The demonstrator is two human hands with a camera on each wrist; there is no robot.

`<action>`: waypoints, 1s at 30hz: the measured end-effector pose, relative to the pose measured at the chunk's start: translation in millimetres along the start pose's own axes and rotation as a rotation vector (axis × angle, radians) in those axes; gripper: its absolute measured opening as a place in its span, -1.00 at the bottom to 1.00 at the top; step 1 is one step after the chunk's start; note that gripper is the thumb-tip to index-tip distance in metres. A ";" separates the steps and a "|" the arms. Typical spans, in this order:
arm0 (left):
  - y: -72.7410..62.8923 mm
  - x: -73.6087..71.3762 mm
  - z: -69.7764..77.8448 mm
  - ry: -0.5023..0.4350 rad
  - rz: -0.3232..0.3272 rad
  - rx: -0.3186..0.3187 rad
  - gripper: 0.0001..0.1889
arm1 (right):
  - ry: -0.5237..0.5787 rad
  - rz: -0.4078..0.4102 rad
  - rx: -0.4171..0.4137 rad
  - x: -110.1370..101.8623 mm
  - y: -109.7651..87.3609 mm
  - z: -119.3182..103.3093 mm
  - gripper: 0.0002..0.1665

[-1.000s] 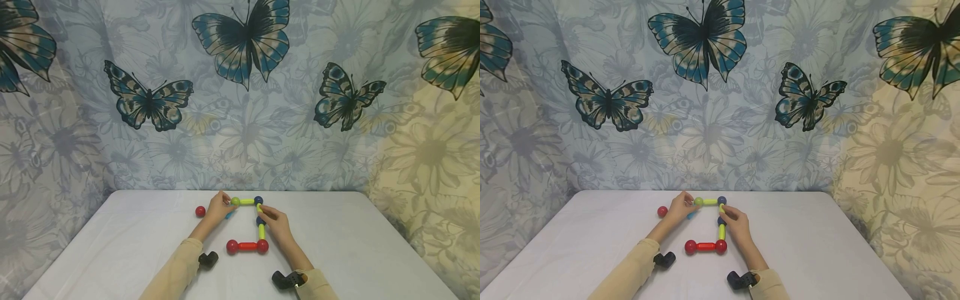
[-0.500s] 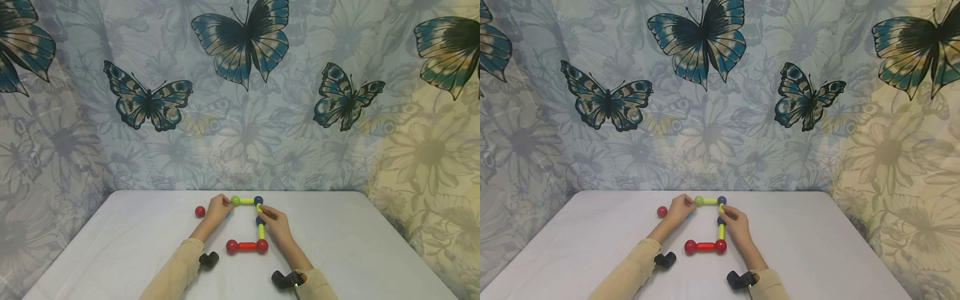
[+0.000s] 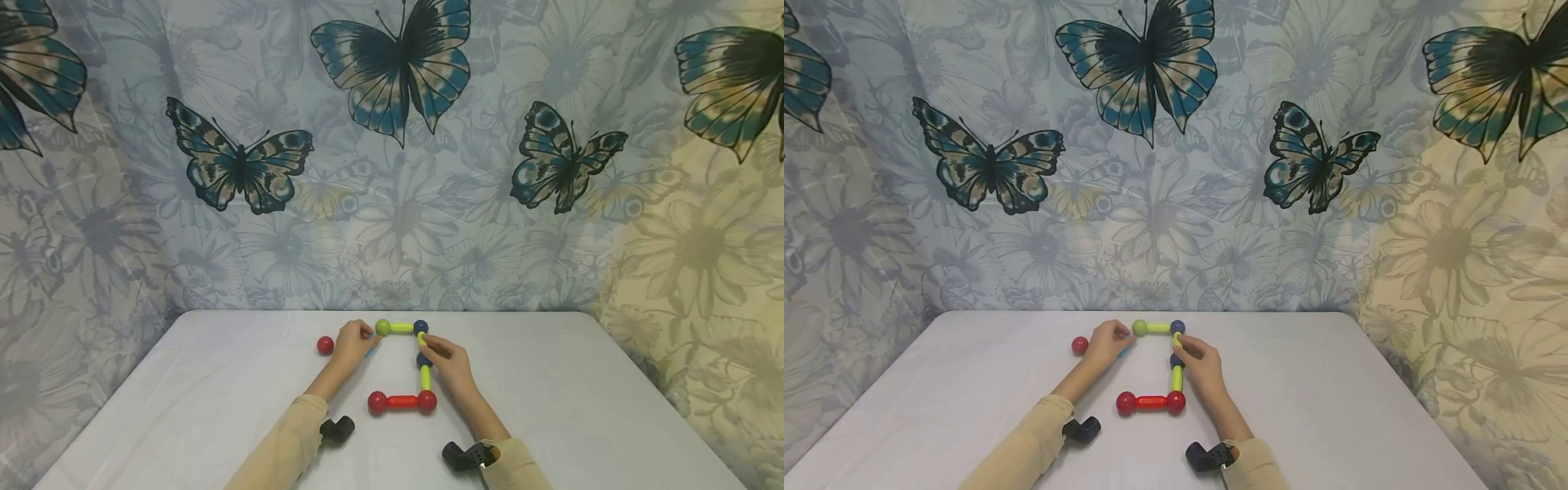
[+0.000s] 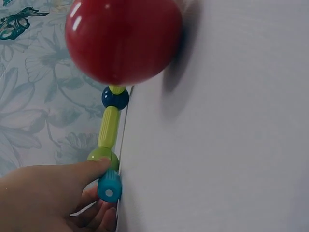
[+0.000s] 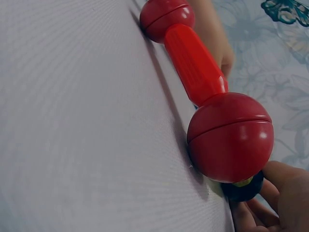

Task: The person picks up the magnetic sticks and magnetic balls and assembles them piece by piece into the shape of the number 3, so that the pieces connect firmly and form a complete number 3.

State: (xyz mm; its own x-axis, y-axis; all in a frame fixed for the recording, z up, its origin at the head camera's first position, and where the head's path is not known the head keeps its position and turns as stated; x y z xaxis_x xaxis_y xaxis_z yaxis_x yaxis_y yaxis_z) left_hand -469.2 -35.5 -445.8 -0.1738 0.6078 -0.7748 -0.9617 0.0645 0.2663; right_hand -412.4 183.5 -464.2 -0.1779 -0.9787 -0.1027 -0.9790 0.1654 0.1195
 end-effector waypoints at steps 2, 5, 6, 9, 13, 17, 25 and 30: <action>-2.2 -1.5 -1.1 0.007 -0.004 -0.007 -0.75 | 0.001 -0.003 0.000 0.3 0.0 0.0 -0.59; -5.7 -3.1 -2.3 0.019 -0.024 -0.017 -0.67 | 0.000 -0.005 0.000 0.7 0.1 0.1 -0.58; -7.4 -3.9 -2.6 0.026 -0.034 -0.024 -0.65 | 0.002 -0.006 0.001 0.7 0.2 0.3 -0.58; -12.3 -6.0 -3.9 0.042 -0.061 -0.042 -0.64 | 0.005 -0.003 0.004 0.7 0.4 0.8 -0.58; -16.9 -10.0 -4.0 0.052 -0.053 -0.028 -0.73 | 0.003 0.001 0.012 0.3 0.5 1.5 -0.58; -19.5 -15.0 -2.8 0.031 -0.026 0.006 -0.80 | -0.004 0.001 0.012 -0.3 -0.2 1.6 -0.58; -20.0 -27.8 3.6 -0.038 0.025 0.080 -0.84 | 0.005 0.006 0.012 -1.2 0.7 3.7 -0.59; -18.1 -27.4 9.8 -0.117 -0.004 0.108 -0.82 | -0.004 0.002 0.006 -0.5 0.3 3.5 -0.59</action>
State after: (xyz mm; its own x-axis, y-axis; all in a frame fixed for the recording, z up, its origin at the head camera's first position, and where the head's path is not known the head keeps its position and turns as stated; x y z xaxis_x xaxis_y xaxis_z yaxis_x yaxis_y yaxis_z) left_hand -444.9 -45.6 -423.8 -0.1379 0.6949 -0.7057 -0.9328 0.1484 0.3284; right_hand -413.0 184.5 -467.6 -0.1807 -0.9778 -0.1061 -0.9791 0.1685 0.1140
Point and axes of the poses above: each hand's wrist, its own y-axis towards the middle knuckle, its own x-axis out of the palm, z = x × y, the point moved 9 cm from there along y, towards the middle knuckle, and after that the axes turned 13 degrees about y, right-handed, at the moved point
